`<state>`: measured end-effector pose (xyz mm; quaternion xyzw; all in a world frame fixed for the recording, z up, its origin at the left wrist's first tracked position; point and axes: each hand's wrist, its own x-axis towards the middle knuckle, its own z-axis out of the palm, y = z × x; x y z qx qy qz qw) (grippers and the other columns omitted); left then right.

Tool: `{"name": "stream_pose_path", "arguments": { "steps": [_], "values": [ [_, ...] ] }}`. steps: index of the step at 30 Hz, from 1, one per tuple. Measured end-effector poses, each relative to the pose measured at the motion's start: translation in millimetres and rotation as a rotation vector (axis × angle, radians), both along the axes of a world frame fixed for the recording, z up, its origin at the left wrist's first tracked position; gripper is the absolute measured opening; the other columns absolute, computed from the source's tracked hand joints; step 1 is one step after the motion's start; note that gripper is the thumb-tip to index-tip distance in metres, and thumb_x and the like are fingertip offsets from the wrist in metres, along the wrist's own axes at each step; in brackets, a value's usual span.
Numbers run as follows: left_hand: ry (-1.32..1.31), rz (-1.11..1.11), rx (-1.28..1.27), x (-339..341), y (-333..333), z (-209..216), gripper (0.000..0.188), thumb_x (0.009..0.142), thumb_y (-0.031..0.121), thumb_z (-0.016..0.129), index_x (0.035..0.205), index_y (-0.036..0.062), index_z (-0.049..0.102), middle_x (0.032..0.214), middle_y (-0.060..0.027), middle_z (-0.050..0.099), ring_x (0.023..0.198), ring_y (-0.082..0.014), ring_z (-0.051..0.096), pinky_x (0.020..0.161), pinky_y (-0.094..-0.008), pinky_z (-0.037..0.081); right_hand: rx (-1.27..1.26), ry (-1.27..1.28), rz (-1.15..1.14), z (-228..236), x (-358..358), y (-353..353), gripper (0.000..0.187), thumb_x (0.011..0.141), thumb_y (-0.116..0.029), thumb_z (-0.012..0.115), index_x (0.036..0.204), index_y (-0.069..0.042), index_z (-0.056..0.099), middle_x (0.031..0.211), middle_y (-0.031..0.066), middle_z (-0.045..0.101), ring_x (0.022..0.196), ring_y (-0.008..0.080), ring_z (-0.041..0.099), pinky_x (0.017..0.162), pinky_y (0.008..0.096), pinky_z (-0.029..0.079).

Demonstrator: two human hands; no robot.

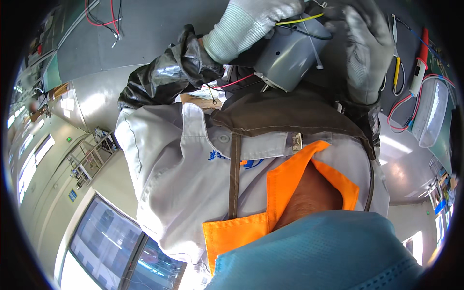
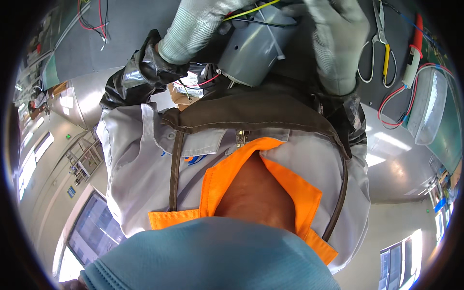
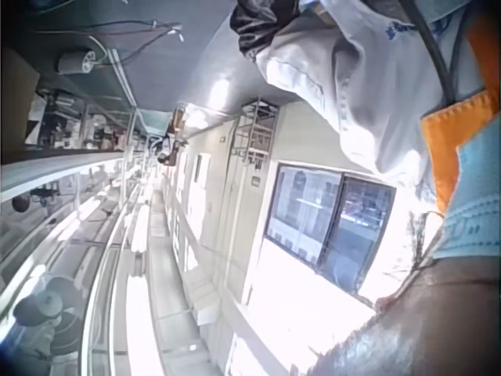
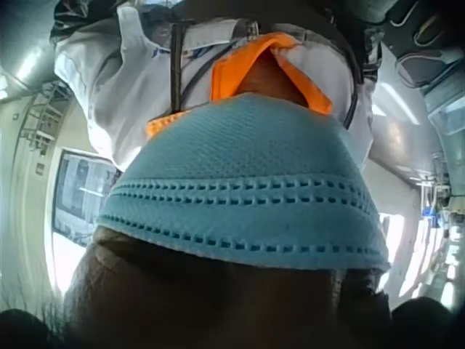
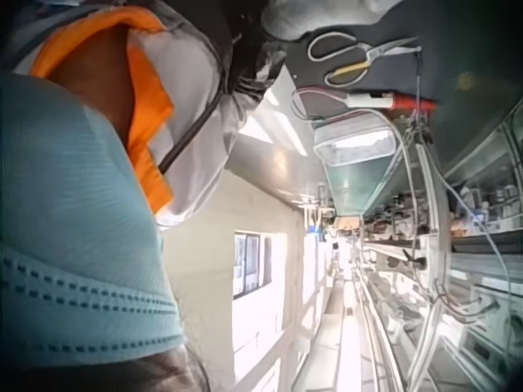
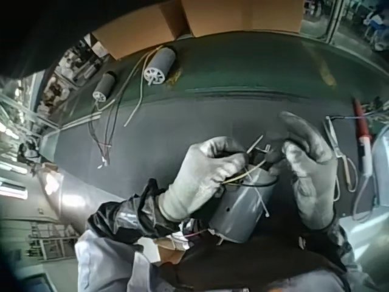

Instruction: The worker is assembling and wiring an electric motor on a production line, using tools to secure connections.

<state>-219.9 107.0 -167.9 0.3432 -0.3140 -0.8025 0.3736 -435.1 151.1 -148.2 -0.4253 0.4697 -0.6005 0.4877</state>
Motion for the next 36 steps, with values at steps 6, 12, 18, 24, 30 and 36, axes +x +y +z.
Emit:
{"name": "stream_pose_path", "arguments": {
  "steps": [6,12,18,24,30,36],
  "values": [
    [-0.518,-0.002,-0.173,-8.6,9.0,34.0,0.02,0.098,0.018,0.07,0.106,-0.0008,0.068,0.079,0.0023,0.065,0.058,-0.001,0.051,0.05,-0.0171,0.04,-0.478,0.951,0.224,-22.3,-49.0,30.7,0.047,0.079,-0.008,0.082,0.123,-0.002,0.071,0.118,0.0158,0.071,0.106,0.0292,0.068,0.088,0.037,0.054],
    [-0.473,0.019,-0.176,-14.9,11.5,29.8,0.015,0.1,0.013,0.066,0.107,-0.0005,0.068,0.082,0.0017,0.066,0.063,-0.0005,0.054,0.053,-0.0162,0.042,-0.573,0.879,0.16,-24.8,-14.9,33.8,0.037,0.077,-0.006,0.082,0.114,-0.006,0.077,0.111,0.017,0.072,0.098,0.0316,0.07,0.083,0.038,0.057],
    [-0.274,0.053,-0.178,-14.8,16.7,12.4,0.013,0.098,0.007,0.067,0.107,-0.0034,0.067,0.082,-0.0002,0.066,0.062,-0.0028,0.056,0.054,-0.017,0.044,0.029,-0.032,-0.013,-17.6,2.8,24.3,0.029,0.099,-0.01,0.067,0.121,0.008,0.068,0.098,0.0133,0.074,0.076,0.0147,0.07,0.057,0.0232,0.054],
    [-0.068,0.067,-0.089,-16.6,13.5,4.8,0.023,0.092,-0.009,0.065,0.115,-0.0095,0.062,0.089,-0.001,0.064,0.065,-0.0006,0.051,0.059,-0.0152,0.043,-0.012,-0.25,0.072,-23.9,2.4,7.2,0.054,0.095,-0.016,0.073,0.142,0.004,0.054,0.092,0.0083,0.072,0.062,0.0105,0.063,0.048,0.0215,0.048],
    [-0.08,0.033,-0.088,-19.1,15.0,8.6,0.022,0.094,-0.01,0.063,0.116,-0.0102,0.062,0.092,-0.0015,0.064,0.067,0.0,0.051,0.06,-0.0146,0.042,0.13,-0.083,0.04,-10.9,0.9,8.5,0.058,0.095,-0.019,0.073,0.145,0.002,0.053,0.089,0.0043,0.071,0.062,0.0057,0.061,0.048,0.019,0.045],
    [-0.028,0.051,-0.087,-30.2,15.3,9.7,0.018,0.096,-0.007,0.064,0.114,-0.0096,0.064,0.092,-0.0018,0.065,0.068,-0.0008,0.052,0.06,-0.0149,0.042,0.241,0.003,0.192,8.2,-8.3,3.8,0.048,0.098,-0.014,0.066,0.142,0.004,0.055,0.086,0.0006,0.069,0.059,0.0033,0.058,0.048,0.0185,0.043]
  ]
}}
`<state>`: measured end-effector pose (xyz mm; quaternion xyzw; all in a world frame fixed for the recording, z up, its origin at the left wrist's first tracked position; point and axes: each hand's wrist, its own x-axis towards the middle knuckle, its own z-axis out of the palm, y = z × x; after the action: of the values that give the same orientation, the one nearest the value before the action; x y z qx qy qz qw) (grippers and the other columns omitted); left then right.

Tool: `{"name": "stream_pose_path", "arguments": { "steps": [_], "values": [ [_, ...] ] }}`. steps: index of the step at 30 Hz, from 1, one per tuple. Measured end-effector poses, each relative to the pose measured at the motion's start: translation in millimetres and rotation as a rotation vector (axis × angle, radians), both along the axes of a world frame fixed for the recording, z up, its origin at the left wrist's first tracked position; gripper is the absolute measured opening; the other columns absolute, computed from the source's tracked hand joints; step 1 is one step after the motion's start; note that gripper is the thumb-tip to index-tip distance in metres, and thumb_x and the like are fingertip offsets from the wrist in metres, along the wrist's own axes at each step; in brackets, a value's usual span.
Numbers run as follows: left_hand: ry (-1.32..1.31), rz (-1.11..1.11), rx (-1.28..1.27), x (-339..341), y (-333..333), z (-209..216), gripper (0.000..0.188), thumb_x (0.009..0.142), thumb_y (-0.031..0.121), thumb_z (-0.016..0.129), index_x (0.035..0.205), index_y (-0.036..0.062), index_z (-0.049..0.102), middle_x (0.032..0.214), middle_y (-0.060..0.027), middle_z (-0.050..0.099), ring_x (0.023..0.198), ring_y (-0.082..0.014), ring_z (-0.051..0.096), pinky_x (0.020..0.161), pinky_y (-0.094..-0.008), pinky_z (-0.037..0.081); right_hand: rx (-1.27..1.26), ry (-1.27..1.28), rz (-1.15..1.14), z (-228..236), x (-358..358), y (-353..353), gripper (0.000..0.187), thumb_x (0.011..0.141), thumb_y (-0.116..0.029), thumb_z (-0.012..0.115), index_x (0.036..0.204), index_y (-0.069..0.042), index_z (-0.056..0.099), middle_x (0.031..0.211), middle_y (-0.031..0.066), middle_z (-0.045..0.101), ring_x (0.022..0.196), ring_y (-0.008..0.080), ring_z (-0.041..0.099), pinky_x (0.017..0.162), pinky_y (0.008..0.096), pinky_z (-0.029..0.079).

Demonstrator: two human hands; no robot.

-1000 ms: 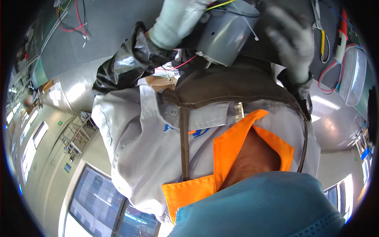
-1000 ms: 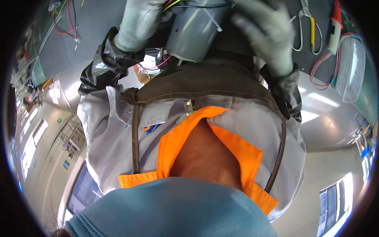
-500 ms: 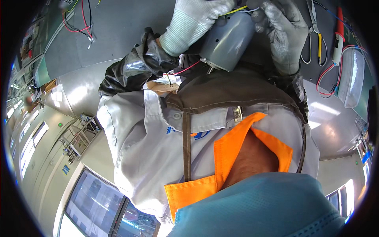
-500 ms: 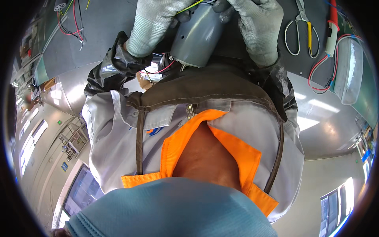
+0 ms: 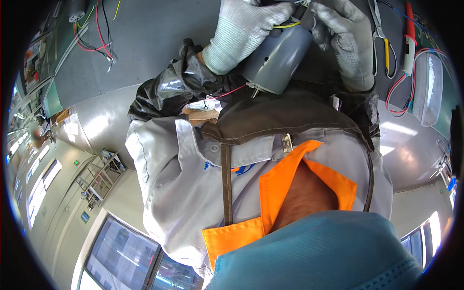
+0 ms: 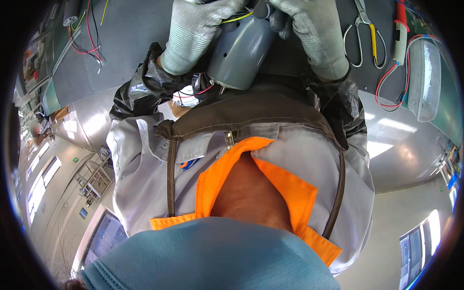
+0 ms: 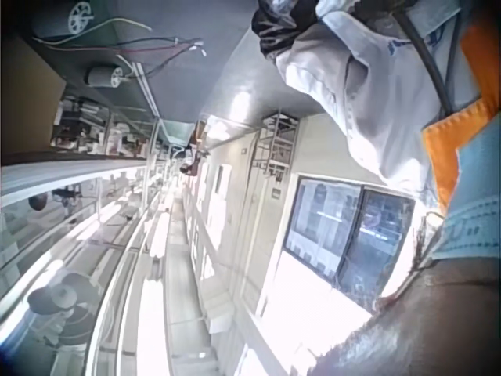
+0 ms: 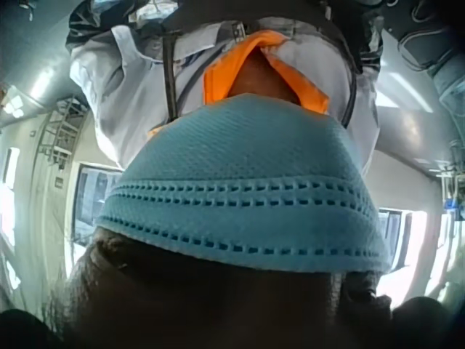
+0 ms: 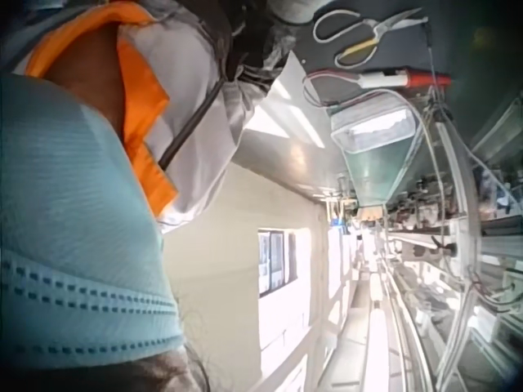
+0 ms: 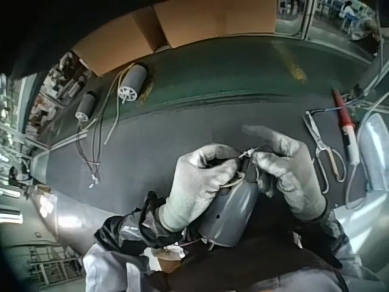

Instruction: The worker is assembling and wiring an electric motor on a production line, using tools to secure connections.

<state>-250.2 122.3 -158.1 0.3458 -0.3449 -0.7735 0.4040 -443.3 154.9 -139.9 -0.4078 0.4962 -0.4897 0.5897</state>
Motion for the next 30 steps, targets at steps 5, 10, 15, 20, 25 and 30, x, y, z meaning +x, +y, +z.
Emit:
{"name": "stream_pose_path", "arguments": {
  "steps": [5,10,15,20,25,30],
  "values": [
    [-0.013,-0.045,-0.051,-29.0,-6.9,-5.1,0.014,0.097,-0.003,0.067,0.11,-0.0072,0.068,0.085,0.0002,0.065,0.072,-0.0027,0.056,0.061,-0.0176,0.045,0.09,0.117,0.071,17.9,-22.2,-3.6,0.04,0.098,-0.011,0.064,0.135,0.004,0.061,0.083,-0.0007,0.068,0.058,0.0023,0.057,0.05,0.0175,0.042],
    [-0.379,0.011,-0.36,-35.2,-3.8,11.8,0.019,0.096,-0.002,0.067,0.114,-0.0047,0.068,0.084,0.0007,0.065,0.071,-0.0028,0.056,0.061,-0.0189,0.046,-0.5,0.47,-0.085,-29.6,-23.2,-4.9,0.023,0.098,-0.01,0.065,0.113,0.006,0.072,0.091,0.0033,0.074,0.081,0.0139,0.069,0.07,0.0269,0.055],
    [-0.467,0.055,-0.433,-23.5,7.4,13.3,0.025,0.094,-0.002,0.066,0.119,-0.003,0.067,0.083,0.0001,0.065,0.074,-0.0037,0.057,0.065,-0.0203,0.048,-0.149,0.587,0.029,8.7,-36.2,-4.2,0.015,0.094,-0.009,0.069,0.098,0.004,0.074,0.09,0.0033,0.074,0.079,0.0103,0.066,0.069,0.0254,0.052],
    [-0.349,0.266,-0.326,-25.6,10.8,-3.1,0.023,0.093,-0.001,0.066,0.116,-0.004,0.067,0.088,-0.0009,0.066,0.073,-0.0045,0.058,0.065,-0.0225,0.049,0.156,0.254,-0.038,-27.3,-59.4,-26.1,0.006,0.091,-0.002,0.07,0.094,0.001,0.073,0.079,0.0017,0.07,0.059,0.0031,0.056,0.05,0.0187,0.04],
    [-0.686,0.222,-0.629,-20.2,8.0,0.3,0.016,0.093,0.001,0.067,0.108,-0.004,0.069,0.094,-0.0035,0.07,0.071,-0.0104,0.063,0.065,-0.0279,0.052,0.002,0.358,-0.267,-43.0,-70.7,-25.2,0.003,0.09,0.0,0.07,0.091,0.001,0.073,0.079,0.0014,0.069,0.057,0.004,0.053,0.049,0.0199,0.039],
    [-0.927,0.066,-1.205,-24.7,12.9,4.0,0.015,0.089,0.011,0.072,0.102,0.0038,0.069,0.105,-0.0201,0.066,0.09,-0.0385,0.068,0.075,-0.0466,0.057,-0.576,0.646,-0.285,-104.5,-89.4,-62.4,0.024,0.093,-0.009,0.069,0.111,0.007,0.07,0.077,0.0027,0.065,0.063,0.0111,0.059,0.062,0.026,0.049]
  ]
}}
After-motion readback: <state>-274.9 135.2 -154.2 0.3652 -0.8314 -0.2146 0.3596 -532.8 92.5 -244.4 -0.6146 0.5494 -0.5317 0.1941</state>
